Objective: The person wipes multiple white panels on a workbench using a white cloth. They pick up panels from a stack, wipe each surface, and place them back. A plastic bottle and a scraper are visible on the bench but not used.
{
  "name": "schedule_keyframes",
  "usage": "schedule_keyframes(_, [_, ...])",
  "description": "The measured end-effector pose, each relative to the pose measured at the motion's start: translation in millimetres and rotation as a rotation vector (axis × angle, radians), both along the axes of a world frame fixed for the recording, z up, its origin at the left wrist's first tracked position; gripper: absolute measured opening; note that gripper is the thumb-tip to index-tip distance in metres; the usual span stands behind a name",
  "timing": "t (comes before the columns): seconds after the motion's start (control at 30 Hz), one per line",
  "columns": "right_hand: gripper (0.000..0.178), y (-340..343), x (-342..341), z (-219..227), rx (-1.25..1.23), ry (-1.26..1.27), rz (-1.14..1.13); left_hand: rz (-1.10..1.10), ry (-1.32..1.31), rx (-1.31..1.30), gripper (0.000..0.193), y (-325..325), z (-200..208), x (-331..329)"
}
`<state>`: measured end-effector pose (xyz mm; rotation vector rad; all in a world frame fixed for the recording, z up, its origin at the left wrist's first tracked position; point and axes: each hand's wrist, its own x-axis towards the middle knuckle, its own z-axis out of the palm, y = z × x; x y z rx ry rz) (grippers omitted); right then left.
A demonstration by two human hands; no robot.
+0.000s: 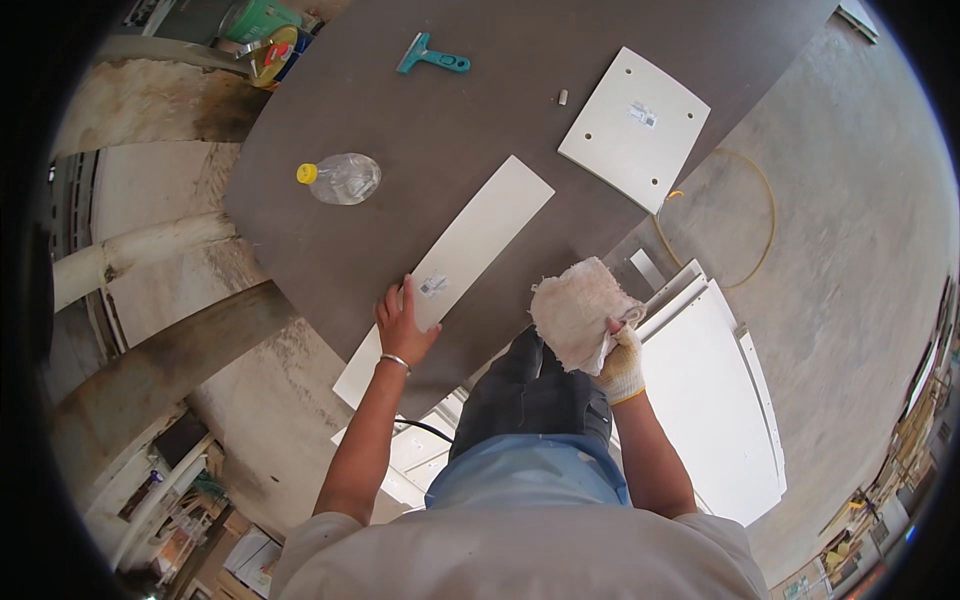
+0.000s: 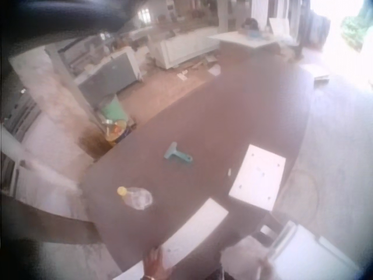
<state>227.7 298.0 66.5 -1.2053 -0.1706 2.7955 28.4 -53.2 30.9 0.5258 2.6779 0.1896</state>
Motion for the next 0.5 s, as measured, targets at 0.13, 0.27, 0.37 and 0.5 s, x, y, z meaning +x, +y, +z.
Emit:
schedule_keyframes(0.13, [0.078, -4, -14, -3, -0.054, -0.004, -0.004, 0.254, -0.121, 0.32, 0.118, 6, -15, -63])
schedule_keyframes(0.27, [0.079, 1, -37, -6, -0.14, 0.017, -0.014, 0.638, 0.222, 0.647, 0.113, -3, -22, -180])
schedule_keyframes(0.37, [0.077, 3, -51, -10, -0.128, 0.063, -0.013, 0.489, 0.018, 1.021, 0.102, -8, -19, -250])
schedule_keyframes(0.5, [0.079, 5, -64, -15, -0.106, 0.018, 0.083, 0.502, -0.196, 0.894, 0.084, -1, -5, -278])
